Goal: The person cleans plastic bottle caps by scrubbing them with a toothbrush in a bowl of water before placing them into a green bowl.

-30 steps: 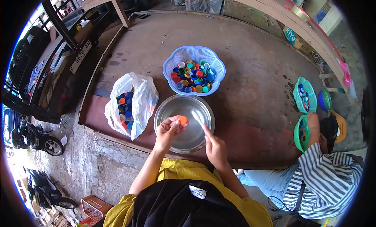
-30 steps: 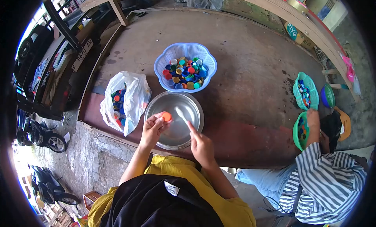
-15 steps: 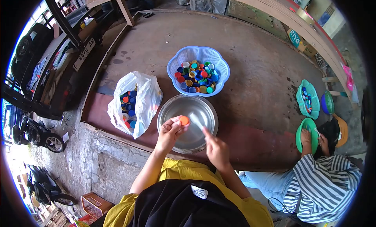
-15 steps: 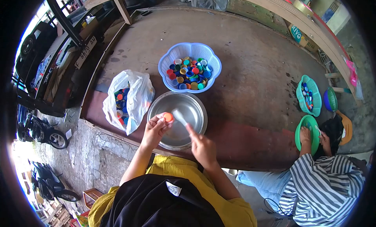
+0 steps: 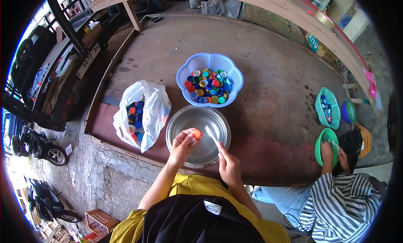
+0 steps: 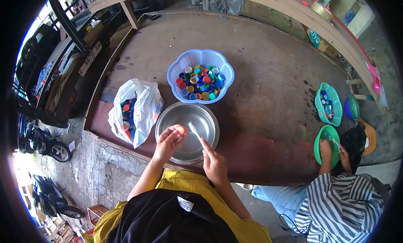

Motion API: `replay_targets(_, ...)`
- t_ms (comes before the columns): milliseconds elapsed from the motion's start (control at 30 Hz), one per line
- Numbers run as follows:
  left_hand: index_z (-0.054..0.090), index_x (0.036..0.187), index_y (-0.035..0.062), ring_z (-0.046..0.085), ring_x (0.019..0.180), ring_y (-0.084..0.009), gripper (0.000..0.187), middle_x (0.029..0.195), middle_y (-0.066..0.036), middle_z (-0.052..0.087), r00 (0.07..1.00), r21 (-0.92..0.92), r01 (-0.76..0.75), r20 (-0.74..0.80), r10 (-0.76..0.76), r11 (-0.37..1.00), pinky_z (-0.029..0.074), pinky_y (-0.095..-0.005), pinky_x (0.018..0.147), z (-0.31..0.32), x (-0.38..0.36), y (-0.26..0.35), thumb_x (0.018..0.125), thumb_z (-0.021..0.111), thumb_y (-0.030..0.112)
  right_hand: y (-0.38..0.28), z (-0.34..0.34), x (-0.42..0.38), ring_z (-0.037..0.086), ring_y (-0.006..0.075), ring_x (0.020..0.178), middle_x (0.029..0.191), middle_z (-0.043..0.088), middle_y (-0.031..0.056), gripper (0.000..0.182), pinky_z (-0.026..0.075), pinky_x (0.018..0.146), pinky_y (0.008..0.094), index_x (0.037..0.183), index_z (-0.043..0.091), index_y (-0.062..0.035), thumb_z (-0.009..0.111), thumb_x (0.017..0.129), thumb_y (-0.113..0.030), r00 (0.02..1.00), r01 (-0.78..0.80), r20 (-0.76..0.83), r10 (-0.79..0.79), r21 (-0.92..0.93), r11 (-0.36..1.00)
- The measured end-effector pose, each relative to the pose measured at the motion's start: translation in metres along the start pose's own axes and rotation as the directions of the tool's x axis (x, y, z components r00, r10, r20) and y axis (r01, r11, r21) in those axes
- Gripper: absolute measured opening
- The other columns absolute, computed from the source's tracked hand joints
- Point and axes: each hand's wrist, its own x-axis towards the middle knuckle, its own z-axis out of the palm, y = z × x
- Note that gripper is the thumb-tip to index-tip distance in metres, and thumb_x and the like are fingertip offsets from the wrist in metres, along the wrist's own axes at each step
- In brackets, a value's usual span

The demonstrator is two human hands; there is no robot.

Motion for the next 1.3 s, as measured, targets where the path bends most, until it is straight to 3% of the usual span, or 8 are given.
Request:
replay_targets(267, 0.051, 0.116, -0.0005, 0.061, 0.099, -0.0178, 0.025, 0.111, -0.009, 0.059, 1.0, 0.242, -0.003, -0.018, 0.008, 0.97, 0.051, -0.0294, 0.088, -0.001, 0.083, 0.008, 0.095, 0.051, 0.013, 0.004, -0.01, -0.013, 0.067, 0.0311, 0.088, 0.105, 0.063, 0.0238, 0.037, 0.05, 0.073, 0.0306, 0.127, 0.053, -0.0035, 0.051, 0.09, -0.002, 0.99, -0.142, -0.018, 0.143, 0.052, 0.988)
replay_targets(400, 0.05, 0.121, -0.0016, 0.06, 0.102, -0.0194, 0.033, 0.117, -0.013, 0.055, 0.989, 0.216, -0.117, 0.117, 0.093, 0.969, 0.049, -0.0304, 0.088, 0.056, 0.15, 0.064, 0.095, 0.052, 0.02, 0.004, -0.017, -0.013, 0.067, 0.0306, 0.088, 0.105, 0.063, 0.0223, 0.036, 0.051, 0.072, 0.0317, 0.127, 0.053, -0.0057, 0.051, 0.091, -0.005, 0.988, -0.148, -0.031, 0.149, 0.032, 0.988)
replay_targets(533, 0.042, 0.131, 0.0026, 0.055, 0.112, -0.0234, 0.042, 0.127, -0.015, 0.049, 1.0, 0.37, 0.009, -0.001, -0.009, 0.929, 0.047, -0.0361, 0.091, 0.04, 0.174, 0.047, 0.096, 0.05, 0.024, 0.007, -0.016, -0.016, 0.066, 0.033, 0.088, 0.106, 0.063, 0.0199, 0.037, 0.052, 0.07, 0.036, 0.128, 0.053, -0.0105, 0.052, 0.091, -0.008, 0.992, -0.117, -0.043, 0.119, 0.044, 0.992)
replay_targets(767, 0.046, 0.122, 0.0017, 0.06, 0.096, -0.0163, 0.029, 0.115, -0.008, 0.058, 0.99, 0.457, -0.112, 0.126, 0.061, 0.882, 0.049, -0.0308, 0.083, -0.004, 0.067, 0.027, 0.097, 0.047, 0.016, 0.015, -0.01, -0.027, 0.066, 0.0334, 0.088, 0.105, 0.064, 0.0194, 0.038, 0.053, 0.071, 0.0359, 0.128, 0.053, -0.0103, 0.053, 0.091, -0.007, 0.989, -0.141, -0.026, 0.143, 0.062, 0.988)
replay_targets(867, 0.049, 0.117, 0.001, 0.059, 0.086, -0.0126, 0.024, 0.106, -0.007, 0.061, 0.963, 0.569, -0.262, 0.096, 0.253, 0.779, 0.048, -0.0274, 0.077, -0.046, 0.028, 0.04, 0.096, 0.049, 0.011, 0.016, -0.009, -0.023, 0.065, 0.033, 0.09, 0.105, 0.064, 0.02, 0.038, 0.053, 0.073, 0.0358, 0.128, 0.053, -0.0095, 0.053, 0.09, -0.006, 0.995, -0.102, 0.018, 0.101, 0.051, 0.993)
replay_targets(1000, 0.055, 0.108, 0.0034, 0.057, 0.077, -0.0102, 0.017, 0.097, -0.005, 0.061, 0.667, 0.831, -0.283, -0.188, 0.721, 0.479, 0.047, -0.0234, 0.066, -0.104, -0.015, 0.078, 0.091, 0.053, 0.003, 0.021, -0.005, -0.014, 0.066, 0.0323, 0.091, 0.107, 0.063, 0.0206, 0.039, 0.052, 0.074, 0.035, 0.129, 0.052, -0.0078, 0.052, 0.09, -0.005, 0.998, -0.055, 0.045, 0.051, 0.082, 0.995)
replay_targets(1067, 0.057, 0.105, 0.0037, 0.058, 0.075, -0.0128, 0.017, 0.094, -0.007, 0.061, 0.648, 0.923, -0.043, -0.265, 0.714, 0.381, 0.048, -0.0238, 0.062, -0.135, -0.024, 0.087, 0.088, 0.055, 0.002, 0.02, -0.006, -0.01, 0.066, 0.0324, 0.09, 0.106, 0.064, 0.0201, 0.039, 0.052, 0.073, 0.0354, 0.129, 0.052, -0.0083, 0.053, 0.09, -0.005, 0.998, -0.023, 0.066, 0.019, 0.058, 0.998)
replay_targets(1300, 0.059, 0.099, 0.0027, 0.061, 0.079, -0.0247, 0.022, 0.094, -0.013, 0.062, 0.716, 0.997, 0.063, -0.07, 0.695, 0.036, 0.051, -0.0338, 0.07, -0.192, -0.002, 0.087, 0.077, 0.06, 0.0, 0.016, -0.009, -0.011, 0.066, 0.033, 0.084, 0.101, 0.065, 0.0184, 0.039, 0.053, 0.068, 0.0375, 0.128, 0.053, -0.0106, 0.055, 0.089, -0.008, 0.996, 0.025, 0.09, -0.027, 0.024, 0.999)
